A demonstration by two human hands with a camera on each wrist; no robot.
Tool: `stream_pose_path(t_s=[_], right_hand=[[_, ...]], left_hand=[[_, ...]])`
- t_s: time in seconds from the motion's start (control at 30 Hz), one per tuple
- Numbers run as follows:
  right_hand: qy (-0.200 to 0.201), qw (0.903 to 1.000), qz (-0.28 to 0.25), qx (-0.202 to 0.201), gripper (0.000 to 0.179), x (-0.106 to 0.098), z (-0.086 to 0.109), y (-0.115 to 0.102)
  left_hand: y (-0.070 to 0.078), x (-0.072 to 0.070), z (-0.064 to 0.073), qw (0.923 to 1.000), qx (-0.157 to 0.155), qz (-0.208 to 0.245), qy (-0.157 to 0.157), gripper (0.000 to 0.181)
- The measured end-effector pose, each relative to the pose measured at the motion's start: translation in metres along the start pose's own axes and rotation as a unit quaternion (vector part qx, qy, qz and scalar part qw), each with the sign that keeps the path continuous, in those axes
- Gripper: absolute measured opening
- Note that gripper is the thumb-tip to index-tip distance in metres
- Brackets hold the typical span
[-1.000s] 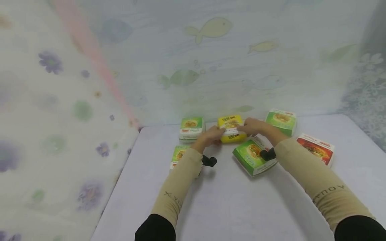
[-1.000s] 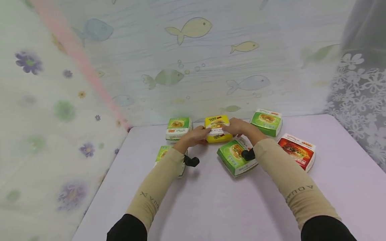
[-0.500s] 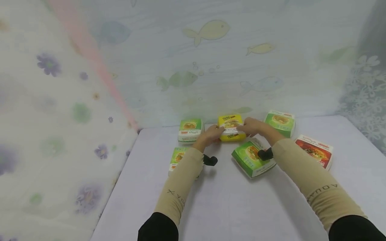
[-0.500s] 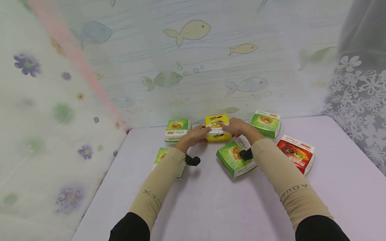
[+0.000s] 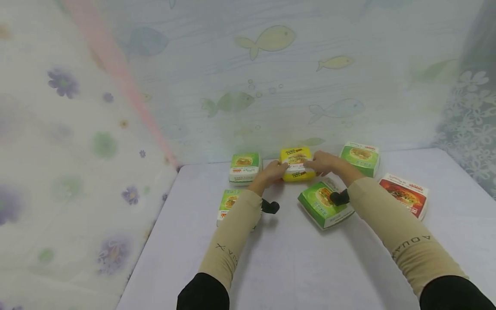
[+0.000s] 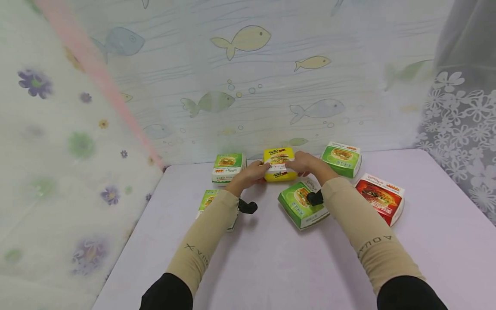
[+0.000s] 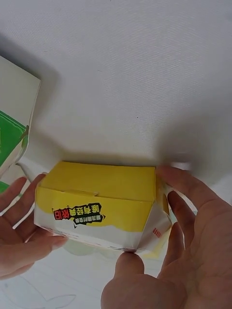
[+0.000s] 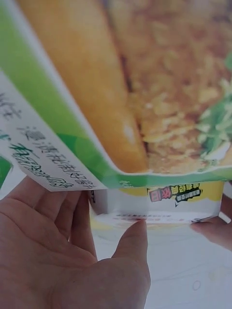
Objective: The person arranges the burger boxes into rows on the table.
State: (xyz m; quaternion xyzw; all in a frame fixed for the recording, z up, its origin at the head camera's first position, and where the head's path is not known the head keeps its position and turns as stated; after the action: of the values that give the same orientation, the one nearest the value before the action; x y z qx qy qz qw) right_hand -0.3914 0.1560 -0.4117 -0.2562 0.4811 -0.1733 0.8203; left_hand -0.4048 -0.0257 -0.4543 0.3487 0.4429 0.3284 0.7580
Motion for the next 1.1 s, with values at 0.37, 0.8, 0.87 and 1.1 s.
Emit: stream_pose_path(t_s=[0.37, 0.8, 0.87, 1.1], right_hand=[[0.011, 0.9995, 0.025, -0.015, 0.053, -0.004, 0.017, -0.003], [0.046, 0.9894, 0.134, -0.032, 0.064, -0.014, 0.045, -0.003], [0.049, 0.9873, 0.145, -0.043, 0.065, -0.014, 0.052, -0.004], [0.050, 0.9862, 0.140, -0.073, 0.059, -0.014, 0.070, -0.004]], left_hand=[[0.008, -0.002, 0.012, 0.9992, -0.004, -0.039, 0.005, 0.059], [0.022, -0.008, 0.050, 0.9961, 0.033, -0.081, -0.003, 0.071], [0.023, -0.009, 0.056, 0.9948, 0.037, -0.095, -0.004, 0.072], [0.025, -0.006, 0.074, 0.9928, 0.045, -0.110, -0.018, 0.072]])
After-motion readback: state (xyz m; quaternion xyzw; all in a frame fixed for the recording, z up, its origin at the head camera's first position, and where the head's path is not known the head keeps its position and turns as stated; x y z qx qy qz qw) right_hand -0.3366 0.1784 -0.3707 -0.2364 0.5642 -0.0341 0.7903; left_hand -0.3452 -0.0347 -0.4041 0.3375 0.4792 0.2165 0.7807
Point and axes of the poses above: each hand's wrist, its own z-axis away from the middle knuckle, its own x-axis out of the palm, y = z × x, the point moved 6 cm from there along -z, towards the middle knuckle, and after that the axes turned 2 degrees about x, right-handed, at the moved point
